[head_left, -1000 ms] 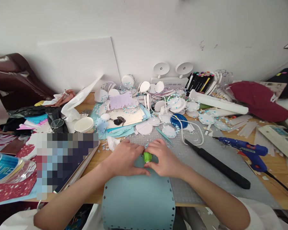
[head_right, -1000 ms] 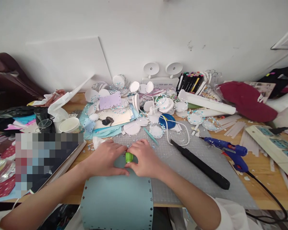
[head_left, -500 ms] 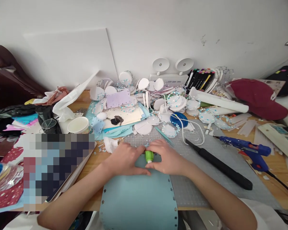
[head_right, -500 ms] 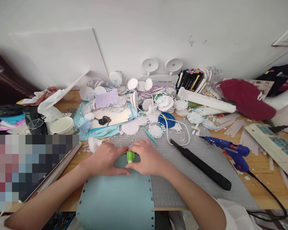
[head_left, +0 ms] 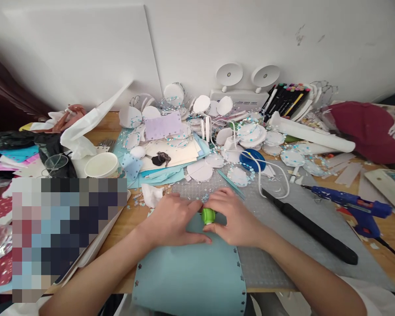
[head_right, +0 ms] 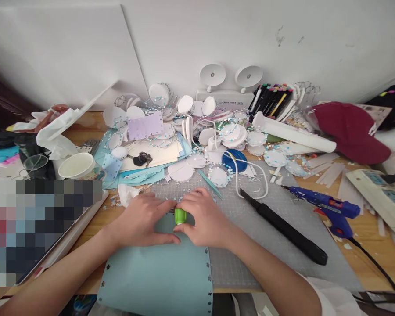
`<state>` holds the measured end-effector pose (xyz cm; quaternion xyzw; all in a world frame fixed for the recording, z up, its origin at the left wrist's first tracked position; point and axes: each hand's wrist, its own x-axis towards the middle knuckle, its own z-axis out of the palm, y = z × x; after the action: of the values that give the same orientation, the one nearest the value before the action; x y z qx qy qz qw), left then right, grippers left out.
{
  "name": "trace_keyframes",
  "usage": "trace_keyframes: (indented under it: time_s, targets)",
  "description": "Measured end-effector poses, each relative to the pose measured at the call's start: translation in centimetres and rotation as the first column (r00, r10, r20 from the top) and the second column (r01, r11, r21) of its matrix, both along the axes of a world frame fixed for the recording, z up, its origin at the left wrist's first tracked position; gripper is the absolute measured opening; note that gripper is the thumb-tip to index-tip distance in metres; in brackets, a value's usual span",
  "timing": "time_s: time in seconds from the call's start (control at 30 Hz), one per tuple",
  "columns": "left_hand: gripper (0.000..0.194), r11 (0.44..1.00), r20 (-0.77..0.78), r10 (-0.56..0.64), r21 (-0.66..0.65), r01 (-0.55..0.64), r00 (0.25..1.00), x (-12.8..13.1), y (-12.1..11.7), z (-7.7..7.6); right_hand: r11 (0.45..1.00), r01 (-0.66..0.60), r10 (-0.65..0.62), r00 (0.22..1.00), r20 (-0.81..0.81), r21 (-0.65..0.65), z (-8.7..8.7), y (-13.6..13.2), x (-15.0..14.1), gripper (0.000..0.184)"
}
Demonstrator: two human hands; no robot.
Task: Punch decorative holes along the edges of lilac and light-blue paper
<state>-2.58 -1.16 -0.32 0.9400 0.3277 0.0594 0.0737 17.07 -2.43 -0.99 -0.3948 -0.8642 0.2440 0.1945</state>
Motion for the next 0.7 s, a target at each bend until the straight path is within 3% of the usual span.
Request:
trace_keyframes:
  time_s: [0.17,0.33,0.53,0.7]
  targets:
    - [0.045,0.999,0.051,-0.026,-0.025,0.027,0.998,0.3,-0.2,-0.2,0.999,0.014,-0.012,1.000,-0.028,0.053,-0.5,-0.2,-0.3,0.023]
    - [0.046,0.998,-0.008,0.015,-0.057,-0.015,1.000,0.2,-0.2,-0.3,0.999,0.030,-0.028,0.998,-0.061,0.034,-0.7,0.0,-0.1,0.014]
    - [0.070,0.994,-0.044,0.084,-0.068,-0.087,0.995,0.1,-0.3,-0.2,0.977,0.083,-0.113,0.982,-0.149,-0.196,0.6,0.5,1.0,0.018]
    - [0.065,0.993,-0.072,0.046,-0.101,-0.053,0.996,0.0,-0.5,-0.4,0.852,0.099,-0.327,0.867,-0.375,-0.514,1.3,1.1,1.6,0.028]
